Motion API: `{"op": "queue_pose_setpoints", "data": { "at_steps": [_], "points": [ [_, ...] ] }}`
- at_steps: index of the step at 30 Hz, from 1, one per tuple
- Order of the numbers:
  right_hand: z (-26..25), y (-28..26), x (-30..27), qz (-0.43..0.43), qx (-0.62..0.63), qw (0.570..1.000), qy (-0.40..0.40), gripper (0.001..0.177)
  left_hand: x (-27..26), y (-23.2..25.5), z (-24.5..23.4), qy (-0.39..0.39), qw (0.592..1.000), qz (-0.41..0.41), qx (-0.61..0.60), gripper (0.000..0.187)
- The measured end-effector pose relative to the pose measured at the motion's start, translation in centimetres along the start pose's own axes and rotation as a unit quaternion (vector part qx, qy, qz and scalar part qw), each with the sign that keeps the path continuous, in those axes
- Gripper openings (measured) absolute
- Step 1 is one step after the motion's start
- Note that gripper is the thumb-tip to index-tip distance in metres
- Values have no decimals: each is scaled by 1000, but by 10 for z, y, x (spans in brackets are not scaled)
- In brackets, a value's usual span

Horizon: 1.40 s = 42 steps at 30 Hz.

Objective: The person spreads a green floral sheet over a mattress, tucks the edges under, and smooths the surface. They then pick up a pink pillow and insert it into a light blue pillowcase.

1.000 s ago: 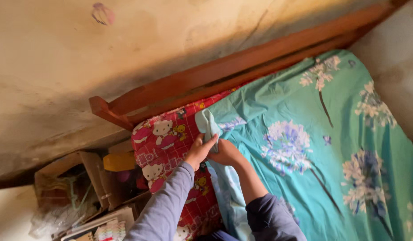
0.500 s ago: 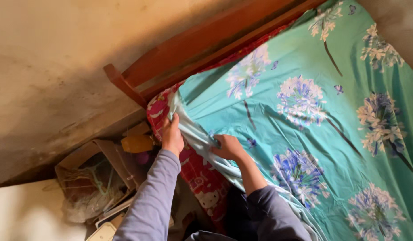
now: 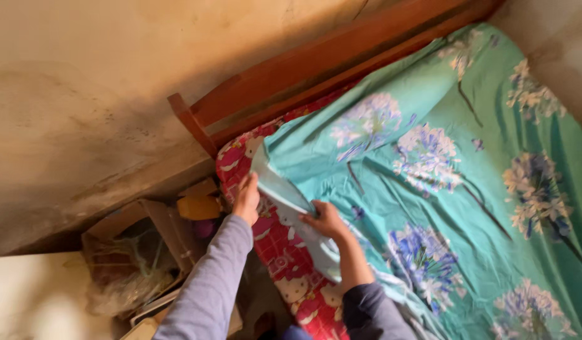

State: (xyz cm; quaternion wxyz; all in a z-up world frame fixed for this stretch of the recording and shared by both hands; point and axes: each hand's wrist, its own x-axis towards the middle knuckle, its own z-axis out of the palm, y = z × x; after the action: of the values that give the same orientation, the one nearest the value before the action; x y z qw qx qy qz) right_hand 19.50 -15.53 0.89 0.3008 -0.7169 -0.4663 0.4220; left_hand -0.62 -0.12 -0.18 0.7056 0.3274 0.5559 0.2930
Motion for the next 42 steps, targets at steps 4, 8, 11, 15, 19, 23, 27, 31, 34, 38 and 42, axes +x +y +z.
{"op": "queue_pose_setpoints", "data": {
  "at_steps": [4,8,11,15,19,23,27,31,34,38,42],
  "points": [
    [12,-5,-12,-16,28,999,2,41,-12,-22,0,-4,994,-87,63,82],
    [34,-25,-28,-22,13,1000,-14,40,-14,-58,2,-70,976,-142,150,82],
    [57,-35,-37,-77,-58,995,-31,44,-2,-87,1,-127,970,-162,132,61],
    [78,-23,-60,-114,-87,988,-54,53,4,-116,-6,-79,993,32,81,33],
    [68,-15,-63,-116,117,984,-70,51,0,-87,-20,46,978,173,110,29],
    [52,-8,-60,-67,205,974,-72,42,-7,-49,-52,158,888,284,326,25],
    [35,5,-28,58,263,961,-56,40,20,-22,-87,224,867,245,372,20],
    [35,34,26,-9,229,973,18,40,50,-23,-104,212,885,269,314,21],
    [43,49,76,-50,110,988,96,38,51,-33,-101,201,896,267,294,27],
    [61,35,141,-65,-19,976,205,32,39,-32,-101,138,869,152,451,64],
    [81,-4,200,-114,-110,969,188,44,71,-32,-123,113,797,116,582,46]
  ]
}}
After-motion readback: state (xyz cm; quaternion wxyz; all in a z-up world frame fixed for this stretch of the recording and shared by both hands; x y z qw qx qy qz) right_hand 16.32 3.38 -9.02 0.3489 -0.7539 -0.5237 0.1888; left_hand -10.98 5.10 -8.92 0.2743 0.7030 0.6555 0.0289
